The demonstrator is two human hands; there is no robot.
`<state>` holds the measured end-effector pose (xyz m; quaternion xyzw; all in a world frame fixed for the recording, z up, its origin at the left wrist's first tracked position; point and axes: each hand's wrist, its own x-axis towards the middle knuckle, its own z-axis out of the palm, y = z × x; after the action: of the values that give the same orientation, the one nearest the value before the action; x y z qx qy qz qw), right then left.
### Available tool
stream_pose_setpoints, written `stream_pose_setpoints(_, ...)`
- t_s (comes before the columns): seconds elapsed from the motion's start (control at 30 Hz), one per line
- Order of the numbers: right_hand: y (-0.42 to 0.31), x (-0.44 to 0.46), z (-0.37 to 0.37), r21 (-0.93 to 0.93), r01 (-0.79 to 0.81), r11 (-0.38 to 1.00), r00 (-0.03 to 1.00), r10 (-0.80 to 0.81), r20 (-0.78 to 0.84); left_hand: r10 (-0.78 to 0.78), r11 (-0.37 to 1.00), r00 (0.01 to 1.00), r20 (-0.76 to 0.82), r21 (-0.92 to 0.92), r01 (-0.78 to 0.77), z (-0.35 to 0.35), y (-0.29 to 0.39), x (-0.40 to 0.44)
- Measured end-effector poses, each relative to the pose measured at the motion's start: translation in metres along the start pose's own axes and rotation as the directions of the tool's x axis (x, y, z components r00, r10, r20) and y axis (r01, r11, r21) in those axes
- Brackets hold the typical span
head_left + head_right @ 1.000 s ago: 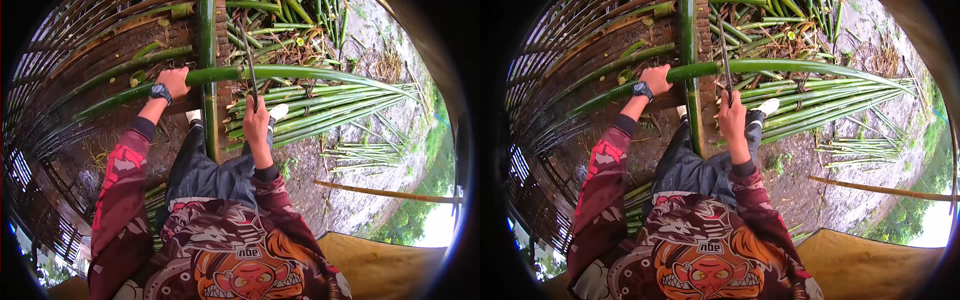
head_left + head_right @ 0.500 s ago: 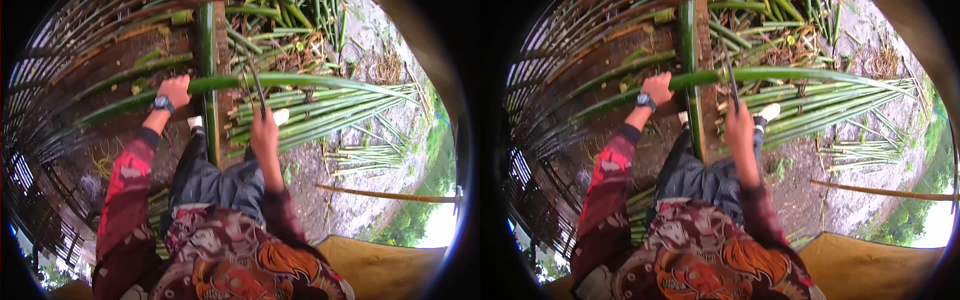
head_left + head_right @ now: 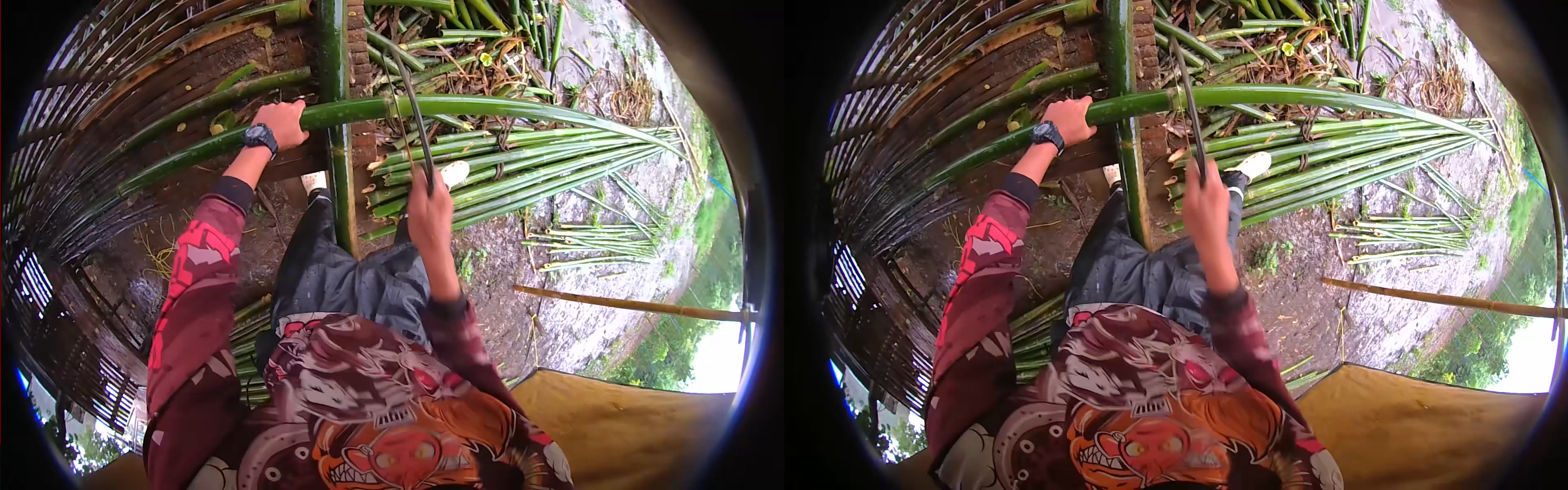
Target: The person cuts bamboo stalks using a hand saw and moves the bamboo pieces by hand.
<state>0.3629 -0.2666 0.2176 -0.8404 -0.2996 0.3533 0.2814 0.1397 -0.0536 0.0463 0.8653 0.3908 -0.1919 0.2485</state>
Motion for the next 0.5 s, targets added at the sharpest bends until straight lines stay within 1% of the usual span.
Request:
stream_pose_setpoints(0.03, -0.013, -0.027, -0.02, -0.006, -0.11, 0.994, 0.993, 0.11, 0.04, -0.001, 1.0, 1.0, -0.004, 0.01, 0.001, -0.003, 0.001, -0.002)
stream_pose_setpoints(0.1, -0.022, -0.061, -0.047, 0.011, -0.145, 0.989, 0.989, 0.144, 0.036, -0.034, 0.999, 0.999, 0.021, -0.001, 0.034, -0.008, 0.005, -0.004)
stream_pose_setpoints(0.13, -0.016, -0.043, -0.037, 0.019, -0.121, 0.992, 0.992, 0.12, 0.036, -0.035, 0.999, 0.999, 0.029, -0.005, 0.035, -0.007, 0.003, -0.002)
stream_pose_setpoints(0.17, 0.0, -0.019, -0.02, -0.082, -0.014, 0.996, 1.0, 0.016, 0.025, -0.014, 0.999, 1.0, 0.018, -0.028, 0.015, -0.005, 0.0, 0.0)
stream_pose_setpoints(0.2, 0.018, 0.002, -0.002, -0.192, 0.076, 0.979, 0.997, -0.073, 0.023, -0.003, 1.0, 1.0, -0.03, -0.021, 0.002, -0.005, -0.003, 0.004)
stream_pose_setpoints(0.23, 0.011, 0.034, 0.015, -0.103, 0.109, 0.989, 0.994, -0.109, 0.008, 0.001, 1.0, 0.998, -0.056, -0.029, -0.003, 0.002, 0.0, -0.001)
stream_pose_setpoints(0.27, 0.005, 0.065, 0.032, -0.015, 0.145, 0.989, 0.989, -0.145, -0.007, -0.02, 0.998, 1.0, 0.006, -0.058, 0.021, -0.006, 0.003, 0.0)
stream_pose_setpoints(0.3, -0.003, 0.072, 0.038, -0.098, 0.062, 0.993, 0.998, -0.059, 0.036, -0.004, 1.0, 1.0, -0.019, -0.031, 0.004, -0.007, 0.002, -0.001)
stream_pose_setpoints(0.33, -0.009, 0.07, 0.039, -0.195, 0.011, 0.981, 0.998, 0.002, 0.069, -0.015, 1.0, 1.0, -0.003, -0.018, 0.015, -0.015, -0.001, 0.006)
stream_pose_setpoints(0.37, -0.004, 0.063, 0.036, -0.203, 0.004, 0.979, 0.997, 0.012, 0.076, -0.027, 0.999, 0.999, 0.044, -0.023, 0.028, -0.012, 0.003, -0.001)
stream_pose_setpoints(0.43, 0.013, 0.059, 0.038, 0.049, 0.092, 0.995, 0.995, -0.091, -0.026, -0.014, 0.999, 0.998, 0.063, -0.033, 0.016, -0.012, -0.001, 0.003)
stream_pose_setpoints(0.47, 0.032, 0.058, 0.045, 0.1, 0.117, 0.988, 0.993, -0.114, -0.031, 0.001, 0.999, 0.997, 0.079, -0.044, 0.003, -0.01, -0.004, 0.006)
stream_pose_setpoints(0.5, 0.051, 0.054, 0.052, 0.094, 0.112, 0.989, 0.994, -0.11, -0.021, 0.009, 0.999, 0.997, 0.079, -0.031, -0.007, -0.007, -0.006, 0.007)
